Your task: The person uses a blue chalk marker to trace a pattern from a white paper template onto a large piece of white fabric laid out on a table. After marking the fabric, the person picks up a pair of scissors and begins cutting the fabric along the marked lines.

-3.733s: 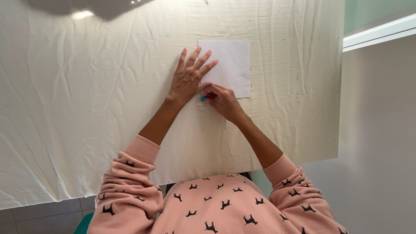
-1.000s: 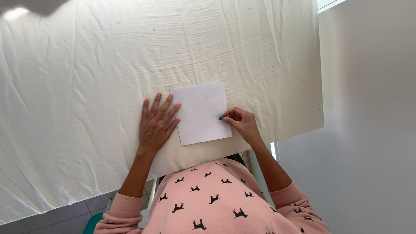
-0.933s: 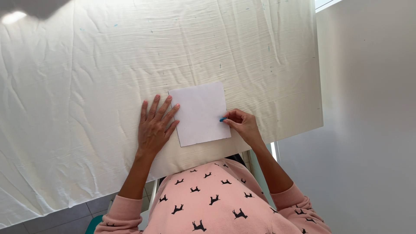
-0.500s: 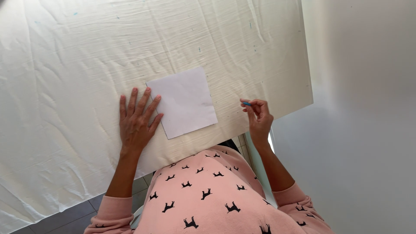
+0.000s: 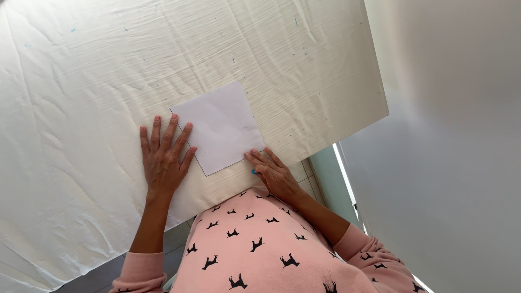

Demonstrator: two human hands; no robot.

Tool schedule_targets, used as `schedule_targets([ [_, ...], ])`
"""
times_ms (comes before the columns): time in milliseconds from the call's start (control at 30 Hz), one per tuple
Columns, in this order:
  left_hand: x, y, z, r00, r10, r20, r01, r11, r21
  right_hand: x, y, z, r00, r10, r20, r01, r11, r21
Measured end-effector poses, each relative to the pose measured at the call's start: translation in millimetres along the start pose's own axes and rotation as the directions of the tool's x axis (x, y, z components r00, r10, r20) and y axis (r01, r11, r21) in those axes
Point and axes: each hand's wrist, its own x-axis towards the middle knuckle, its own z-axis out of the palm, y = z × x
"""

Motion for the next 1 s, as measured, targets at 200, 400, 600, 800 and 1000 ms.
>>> schedule_targets([
  [200, -2.5, -4.5, 7.9, 1.0, 0.013, 0.006, -0.013, 1.0, -0.012, -10.6, 13.2, 2.7, 0.998, 0.054, -0.02, -0.054, 0.998, 0.014],
  [400, -3.6, -4.1, 10.1, 1.0, 0.016, 0.007, -0.016, 1.0, -0.023, -5.6, 16.2, -8.6, 0.984, 0.165, -0.068, -0.163, 0.986, 0.034],
  [600, -3.1, -4.0, 9.7, 1.0, 0.025, -0.016, -0.025, 1.0, -0.011, 13.9, 1.0, -35.5, 0.684, 0.728, 0.045, -0.58, 0.506, 0.638],
  [800, -3.2, -5.0, 11.4, 0.999, 0.031, -0.04, -0.031, 1.0, 0.004, 20.0, 16.2, -22.2, 0.648, 0.747, 0.153, -0.608, 0.385, 0.694],
  [1000, -2.9, -2.4, 9.2, 1.0, 0.023, -0.021, -0.022, 1.0, 0.01, 47.0, 11.6, -37.6, 0.641, 0.733, 0.229, -0.762, 0.569, 0.31],
])
